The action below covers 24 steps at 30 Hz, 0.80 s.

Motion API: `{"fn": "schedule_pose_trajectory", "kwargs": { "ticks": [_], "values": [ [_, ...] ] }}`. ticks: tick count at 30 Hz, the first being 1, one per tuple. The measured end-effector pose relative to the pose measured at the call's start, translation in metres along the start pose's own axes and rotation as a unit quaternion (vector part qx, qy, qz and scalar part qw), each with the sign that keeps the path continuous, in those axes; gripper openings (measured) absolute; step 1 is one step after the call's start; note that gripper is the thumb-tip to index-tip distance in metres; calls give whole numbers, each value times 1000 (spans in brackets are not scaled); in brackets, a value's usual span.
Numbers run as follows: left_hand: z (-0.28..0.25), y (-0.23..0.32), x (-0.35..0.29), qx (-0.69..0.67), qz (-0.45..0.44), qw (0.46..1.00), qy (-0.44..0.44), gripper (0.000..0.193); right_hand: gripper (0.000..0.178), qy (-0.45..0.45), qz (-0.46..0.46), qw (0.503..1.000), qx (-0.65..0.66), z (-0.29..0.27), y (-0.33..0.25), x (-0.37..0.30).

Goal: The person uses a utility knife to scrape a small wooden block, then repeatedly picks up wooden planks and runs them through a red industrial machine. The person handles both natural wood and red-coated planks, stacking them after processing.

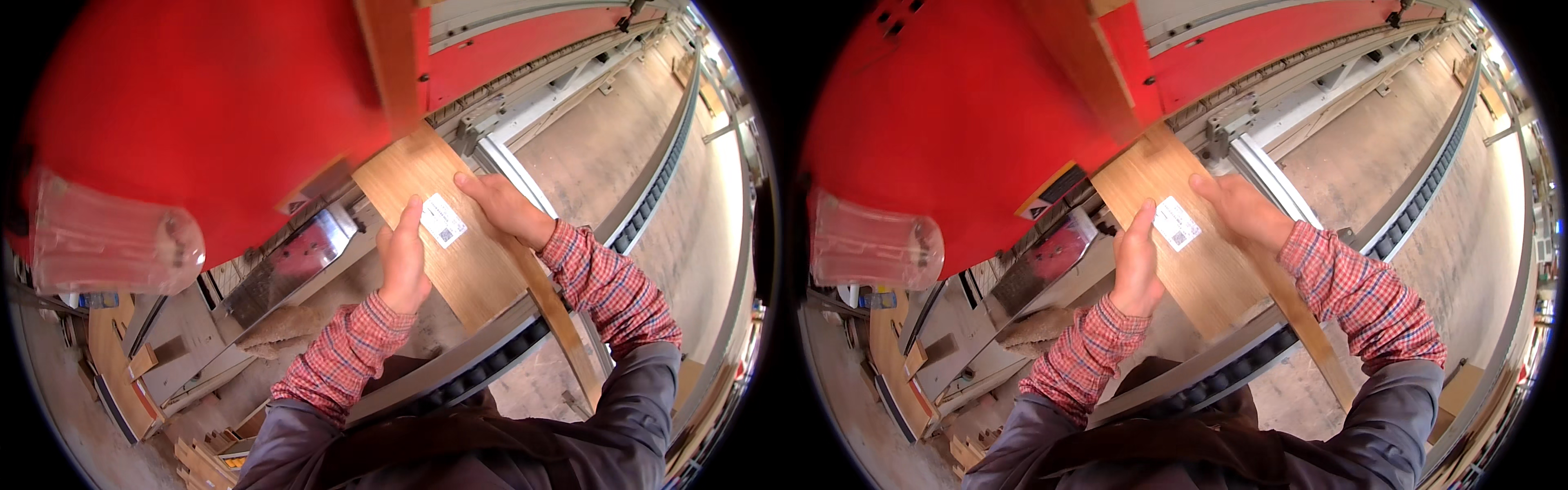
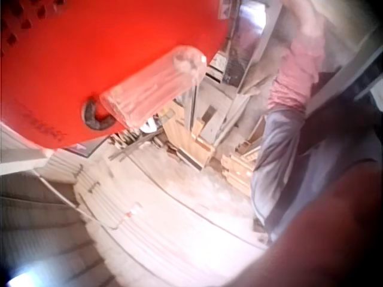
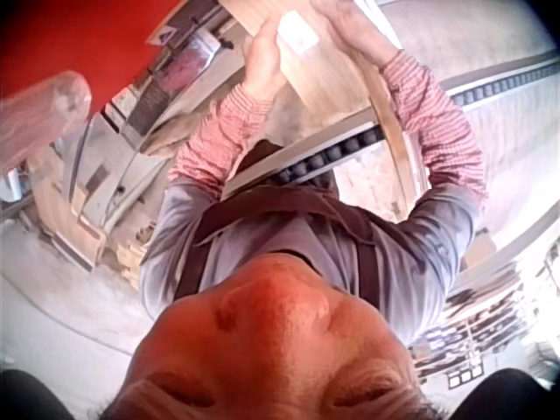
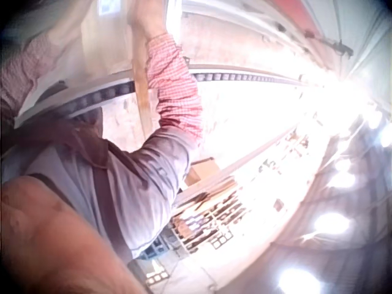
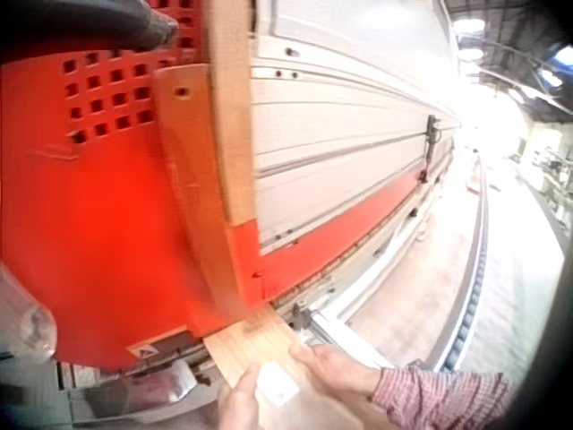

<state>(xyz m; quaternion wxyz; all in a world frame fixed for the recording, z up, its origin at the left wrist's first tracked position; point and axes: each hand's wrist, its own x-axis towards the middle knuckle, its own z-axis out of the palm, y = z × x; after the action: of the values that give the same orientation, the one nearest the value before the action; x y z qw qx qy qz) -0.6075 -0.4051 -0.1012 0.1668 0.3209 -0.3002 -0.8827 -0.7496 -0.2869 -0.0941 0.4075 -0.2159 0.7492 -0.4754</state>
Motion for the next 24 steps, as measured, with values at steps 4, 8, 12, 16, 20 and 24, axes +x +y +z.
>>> {"fn": "schedule_pose_trajectory", "kwargs": {
  "ticks": [4,8,12,16,20,24],
  "values": [
    [36,-22,25,-12,15,1000,-2,39,64,25,2,1000,-11,-42,-2,10],
    [73,-54,55,-23,48,998,-12,39,65,3,10,999,39,-95,9,16],
    [114,-70,72,-31,10,999,-16,38,67,16,0,1000,7,-142,23,33],
    [156,-89,97,-12,23,1000,-15,38,69,0,-12,1000,1,-193,25,42],
    [193,-116,118,-21,18,1000,-8,37,67,12,8,1000,-19,-240,34,48],
    [229,-128,135,-20,7,999,-28,39,67,21,16,999,-34,-282,36,56]
  ]
}}
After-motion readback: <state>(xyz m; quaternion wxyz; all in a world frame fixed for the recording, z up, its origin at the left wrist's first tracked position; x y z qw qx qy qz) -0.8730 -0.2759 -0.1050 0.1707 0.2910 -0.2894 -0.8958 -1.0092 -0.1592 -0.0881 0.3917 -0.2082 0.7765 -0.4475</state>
